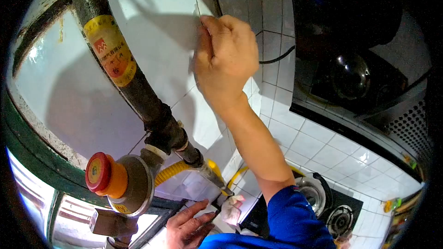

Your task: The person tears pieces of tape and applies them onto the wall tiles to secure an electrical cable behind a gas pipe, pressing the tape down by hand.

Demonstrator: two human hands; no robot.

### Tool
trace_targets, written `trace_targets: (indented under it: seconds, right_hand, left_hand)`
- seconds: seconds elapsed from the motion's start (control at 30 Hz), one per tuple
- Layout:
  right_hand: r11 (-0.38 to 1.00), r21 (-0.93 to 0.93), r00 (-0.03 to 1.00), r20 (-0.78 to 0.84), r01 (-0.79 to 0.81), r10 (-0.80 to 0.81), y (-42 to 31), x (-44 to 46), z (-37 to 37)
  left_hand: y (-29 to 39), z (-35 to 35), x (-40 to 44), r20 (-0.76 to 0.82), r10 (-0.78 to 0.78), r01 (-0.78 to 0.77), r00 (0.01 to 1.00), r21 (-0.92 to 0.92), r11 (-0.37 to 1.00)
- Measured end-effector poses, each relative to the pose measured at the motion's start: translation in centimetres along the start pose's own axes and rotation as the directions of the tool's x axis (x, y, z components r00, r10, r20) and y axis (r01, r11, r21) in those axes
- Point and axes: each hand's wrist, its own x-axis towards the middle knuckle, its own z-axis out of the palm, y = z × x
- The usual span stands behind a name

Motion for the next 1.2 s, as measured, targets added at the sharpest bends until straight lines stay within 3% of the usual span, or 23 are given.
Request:
trace_targets:
  seconds: [0.1,0.17,0.2,0.27,0.37,0.5,0.57,0.7,0.8,0.87,1.0,1.07,1.2]
  right_hand:
    - [0.994,0.099,0.999,-0.015,-0.036,0.037,-1.4,0.7,0.2]
    - [0.994,0.103,0.999,0.028,-0.037,0.034,-2.1,1.4,0.0]
    - [0.994,0.102,0.999,0.03,-0.038,0.035,-2.2,1.3,0.2]
    - [0.994,0.111,0.995,0.097,-0.007,-0.004,-2.1,1.0,0.9]
    - [0.999,0.03,0.993,0.115,0.022,-0.026,-2.4,0.7,1.1]
    - [0.987,0.151,0.983,0.183,-0.055,0.026,-2.7,1.3,0.2]
    - [0.97,0.241,0.974,0.227,-0.041,-0.015,-2.3,1.2,0.3]
    - [0.977,0.214,0.98,0.195,-0.011,-0.032,-2.7,1.1,0.0]
    - [0.972,0.232,0.954,0.281,0.035,-0.102,-2.8,1.2,-1.2]
    - [0.975,0.204,0.958,0.287,-0.082,0.02,-2.9,1.3,-1.4]
    - [0.983,0.169,0.979,0.203,-0.067,0.032,-1.7,0.3,-0.4]
    - [0.975,0.135,0.971,0.188,-0.175,0.148,-1.3,0.1,-0.1]
    - [0.971,0.148,0.962,0.226,-0.188,0.151,-1.5,0.2,0.1]
  left_hand:
    - [0.0,0.1,-0.3,0.027,-0.048,0.049,0.998,-0.037,0.998]
    - [0.0,0.4,-0.7,0.081,-0.253,0.265,0.964,-0.262,0.928]
    - [0.0,0.3,-0.7,0.082,-0.254,0.267,0.964,-0.263,0.927]
    - [-0.1,-0.1,-0.3,0.078,-0.031,0.034,0.996,-0.026,0.999]
    - [0.1,-0.3,-0.1,0.067,0.009,-0.011,0.998,0.024,1.0]
    - [0.0,0.2,-0.3,0.05,-0.079,0.083,0.996,-0.076,0.994]
    - [0.2,0.3,0.2,0.062,-0.026,0.028,0.998,-0.033,0.999]
    - [-0.3,1.0,0.9,0.084,0.06,-0.062,0.995,0.016,0.998]
    - [-0.4,1.6,1.2,0.059,0.12,-0.126,0.991,0.109,0.986]
    - [-0.3,1.7,1.2,0.049,0.125,-0.131,0.991,0.133,0.982]
    - [0.1,1.2,1.2,0.073,0.132,-0.137,0.989,0.075,0.988]
    - [0.0,1.2,1.3,0.052,0.143,-0.146,0.988,0.062,0.987]
    - [0.3,0.9,1.5,0.051,0.142,-0.146,0.989,0.077,0.986]
